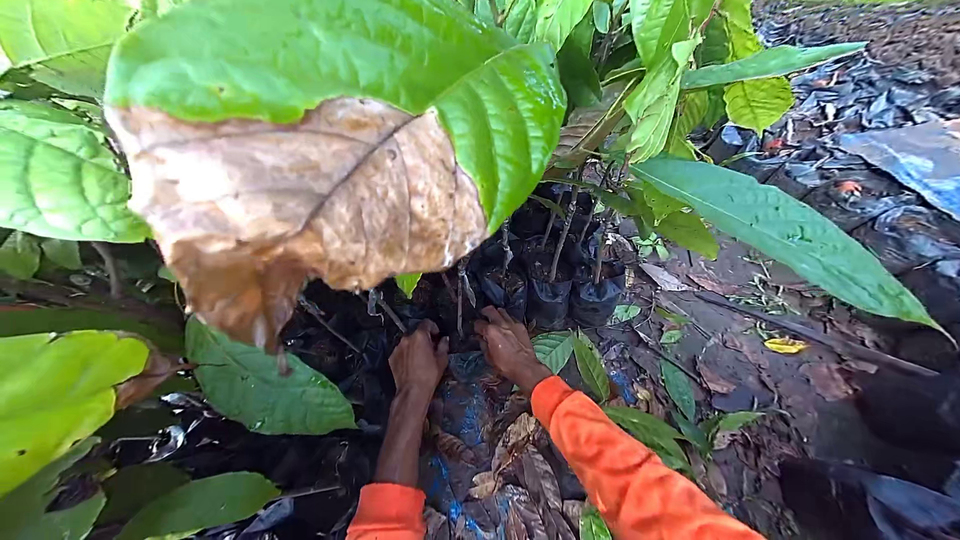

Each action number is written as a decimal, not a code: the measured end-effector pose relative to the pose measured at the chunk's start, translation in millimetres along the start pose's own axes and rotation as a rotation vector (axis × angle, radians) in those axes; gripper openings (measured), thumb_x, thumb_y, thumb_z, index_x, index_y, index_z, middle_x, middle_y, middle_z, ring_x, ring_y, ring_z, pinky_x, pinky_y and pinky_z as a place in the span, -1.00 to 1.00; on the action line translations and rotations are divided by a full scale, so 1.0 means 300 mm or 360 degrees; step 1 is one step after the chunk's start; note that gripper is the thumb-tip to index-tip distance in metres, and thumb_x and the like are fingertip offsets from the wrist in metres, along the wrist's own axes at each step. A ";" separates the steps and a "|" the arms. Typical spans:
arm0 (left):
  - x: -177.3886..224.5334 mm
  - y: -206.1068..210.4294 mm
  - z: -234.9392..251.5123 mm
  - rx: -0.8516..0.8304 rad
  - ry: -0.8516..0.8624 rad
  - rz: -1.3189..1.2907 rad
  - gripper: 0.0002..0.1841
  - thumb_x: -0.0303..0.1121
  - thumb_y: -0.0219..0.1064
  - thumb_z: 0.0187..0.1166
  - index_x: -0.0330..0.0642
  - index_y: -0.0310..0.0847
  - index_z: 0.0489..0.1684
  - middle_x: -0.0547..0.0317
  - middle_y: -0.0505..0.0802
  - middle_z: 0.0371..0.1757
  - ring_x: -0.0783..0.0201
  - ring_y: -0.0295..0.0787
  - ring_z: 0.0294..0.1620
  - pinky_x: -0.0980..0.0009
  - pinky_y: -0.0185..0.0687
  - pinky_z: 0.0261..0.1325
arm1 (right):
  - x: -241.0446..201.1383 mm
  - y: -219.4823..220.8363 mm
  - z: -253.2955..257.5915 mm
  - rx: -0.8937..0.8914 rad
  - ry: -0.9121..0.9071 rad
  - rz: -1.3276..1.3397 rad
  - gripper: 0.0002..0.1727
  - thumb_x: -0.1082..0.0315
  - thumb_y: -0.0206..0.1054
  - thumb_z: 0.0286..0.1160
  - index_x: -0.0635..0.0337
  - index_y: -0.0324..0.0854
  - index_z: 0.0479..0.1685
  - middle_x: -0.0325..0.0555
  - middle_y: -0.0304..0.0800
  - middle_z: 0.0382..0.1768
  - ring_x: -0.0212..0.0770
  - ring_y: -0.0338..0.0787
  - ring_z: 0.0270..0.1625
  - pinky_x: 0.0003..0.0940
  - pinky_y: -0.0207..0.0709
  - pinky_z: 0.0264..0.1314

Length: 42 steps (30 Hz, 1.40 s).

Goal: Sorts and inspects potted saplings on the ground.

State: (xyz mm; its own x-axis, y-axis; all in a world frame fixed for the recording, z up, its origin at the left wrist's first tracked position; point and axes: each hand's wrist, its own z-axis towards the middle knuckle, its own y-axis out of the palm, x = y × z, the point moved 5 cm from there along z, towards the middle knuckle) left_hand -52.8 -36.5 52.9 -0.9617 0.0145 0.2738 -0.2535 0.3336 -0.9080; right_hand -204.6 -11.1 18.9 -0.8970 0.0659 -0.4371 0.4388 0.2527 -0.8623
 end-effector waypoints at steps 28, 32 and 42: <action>0.032 0.015 0.056 -0.0055 0.0841 -0.0340 -0.71 -0.39 0.21 0.68 -0.45 0.76 0.06 -0.30 0.83 0.15 -0.16 0.74 0.30 -0.09 0.50 0.47 | -0.127 -0.175 -0.034 0.0243 -0.0310 0.0925 -0.66 0.28 0.12 0.81 0.35 0.69 0.20 0.09 0.87 -0.07 -0.11 0.88 -0.07 -0.18 0.71 0.21; 0.028 0.001 0.044 0.0083 0.0916 -0.0393 -0.73 -0.42 0.18 0.67 -0.42 0.80 -0.17 -0.24 0.87 -0.08 -0.14 0.81 0.11 -0.13 0.57 0.31 | -0.147 -0.223 -0.043 0.0183 -0.0463 0.0818 -0.67 0.33 0.09 0.82 0.40 0.69 0.12 0.10 0.87 -0.10 -0.09 0.87 -0.03 -0.15 0.65 0.28; 0.040 -0.040 -0.022 0.0452 0.0771 -0.0513 -0.71 -0.27 0.28 0.67 -0.32 0.85 -0.21 -0.11 0.91 -0.18 -0.08 0.88 -0.08 -0.18 0.67 0.13 | -0.161 -0.348 -0.081 0.0144 -0.0598 0.1028 -0.72 0.37 0.24 0.73 0.33 0.68 0.22 0.02 0.89 -0.09 -0.23 0.87 -0.06 -0.24 0.71 0.20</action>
State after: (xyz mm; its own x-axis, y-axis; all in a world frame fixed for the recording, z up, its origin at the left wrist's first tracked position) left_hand -60.6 -34.2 69.1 -0.6934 0.4010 0.5987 -0.6034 0.1310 -0.7866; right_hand -208.3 -17.1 136.4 -0.3880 -0.1639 -0.9070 0.8887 0.1943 -0.4153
